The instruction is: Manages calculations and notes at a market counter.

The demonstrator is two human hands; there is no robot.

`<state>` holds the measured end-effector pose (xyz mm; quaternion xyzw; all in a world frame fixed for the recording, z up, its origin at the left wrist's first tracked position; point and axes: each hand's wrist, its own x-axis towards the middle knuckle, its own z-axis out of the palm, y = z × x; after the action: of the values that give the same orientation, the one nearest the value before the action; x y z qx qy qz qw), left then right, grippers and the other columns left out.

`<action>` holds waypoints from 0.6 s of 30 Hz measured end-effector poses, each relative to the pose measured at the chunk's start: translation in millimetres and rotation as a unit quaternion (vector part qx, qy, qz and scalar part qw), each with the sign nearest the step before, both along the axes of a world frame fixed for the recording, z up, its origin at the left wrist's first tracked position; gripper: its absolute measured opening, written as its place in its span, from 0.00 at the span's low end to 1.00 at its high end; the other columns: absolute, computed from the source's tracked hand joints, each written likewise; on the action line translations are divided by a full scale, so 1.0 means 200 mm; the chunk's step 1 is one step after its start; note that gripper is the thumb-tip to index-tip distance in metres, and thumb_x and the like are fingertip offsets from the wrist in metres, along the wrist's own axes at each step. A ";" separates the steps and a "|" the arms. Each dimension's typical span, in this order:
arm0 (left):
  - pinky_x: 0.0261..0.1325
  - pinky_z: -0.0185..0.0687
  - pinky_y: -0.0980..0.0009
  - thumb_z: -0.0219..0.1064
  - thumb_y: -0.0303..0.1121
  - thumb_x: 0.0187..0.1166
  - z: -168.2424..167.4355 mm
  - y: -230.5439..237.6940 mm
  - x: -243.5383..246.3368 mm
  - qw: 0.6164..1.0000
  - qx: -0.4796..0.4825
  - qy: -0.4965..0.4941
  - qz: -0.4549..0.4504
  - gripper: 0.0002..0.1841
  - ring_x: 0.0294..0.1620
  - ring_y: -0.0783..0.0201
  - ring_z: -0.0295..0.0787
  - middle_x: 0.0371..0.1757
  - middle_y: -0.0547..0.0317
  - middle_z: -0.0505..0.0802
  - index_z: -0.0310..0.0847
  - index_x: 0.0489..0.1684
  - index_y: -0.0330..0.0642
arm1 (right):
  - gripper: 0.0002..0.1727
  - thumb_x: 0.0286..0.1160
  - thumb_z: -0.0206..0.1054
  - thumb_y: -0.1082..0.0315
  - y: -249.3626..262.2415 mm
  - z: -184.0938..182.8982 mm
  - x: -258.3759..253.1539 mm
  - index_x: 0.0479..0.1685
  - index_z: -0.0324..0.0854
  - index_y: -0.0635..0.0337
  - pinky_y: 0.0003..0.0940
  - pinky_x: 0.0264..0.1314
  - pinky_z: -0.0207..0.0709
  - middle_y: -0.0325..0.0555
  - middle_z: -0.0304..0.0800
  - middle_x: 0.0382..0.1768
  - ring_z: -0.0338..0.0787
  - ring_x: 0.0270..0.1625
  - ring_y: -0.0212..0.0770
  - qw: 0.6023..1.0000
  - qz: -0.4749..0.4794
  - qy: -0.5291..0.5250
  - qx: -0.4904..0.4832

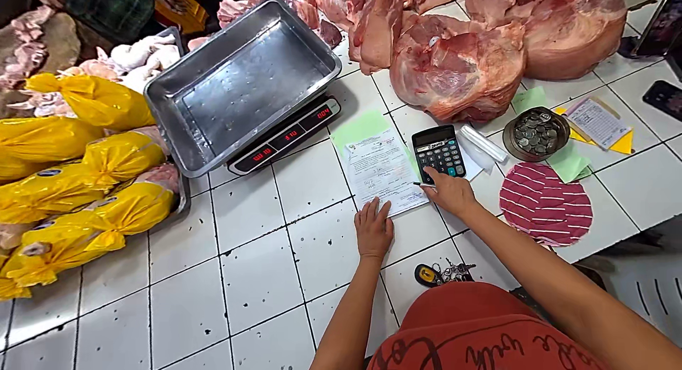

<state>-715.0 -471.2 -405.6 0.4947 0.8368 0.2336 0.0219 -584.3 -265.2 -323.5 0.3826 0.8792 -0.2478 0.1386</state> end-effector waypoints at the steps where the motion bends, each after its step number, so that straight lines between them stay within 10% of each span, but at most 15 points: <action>1: 0.77 0.63 0.35 0.56 0.34 0.77 0.00 0.00 0.00 1.000 -0.001 0.001 0.001 0.23 0.77 0.35 0.80 0.76 0.44 0.86 0.90 0.67 0.54 | 0.33 0.90 0.54 0.45 -0.02 0.00 0.02 0.89 0.65 0.49 0.64 0.56 0.79 0.62 0.91 0.56 0.92 0.56 0.66 1.000 0.011 -0.001 -0.001; 18: 0.78 0.64 0.36 0.57 0.33 0.77 0.04 0.00 0.00 1.000 -0.015 -0.022 0.006 0.23 0.78 0.36 0.79 0.76 0.45 0.85 0.89 0.68 0.54 | 0.34 0.87 0.61 0.52 0.10 0.04 0.34 0.89 0.64 0.55 0.73 0.44 0.76 0.71 0.91 0.39 0.90 0.40 0.76 0.986 -0.096 0.100 0.090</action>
<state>-714.1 -470.4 -396.6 0.4843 0.8423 0.2320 0.0462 -516.4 -244.6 -316.2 0.4491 0.8667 -0.2171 -0.0088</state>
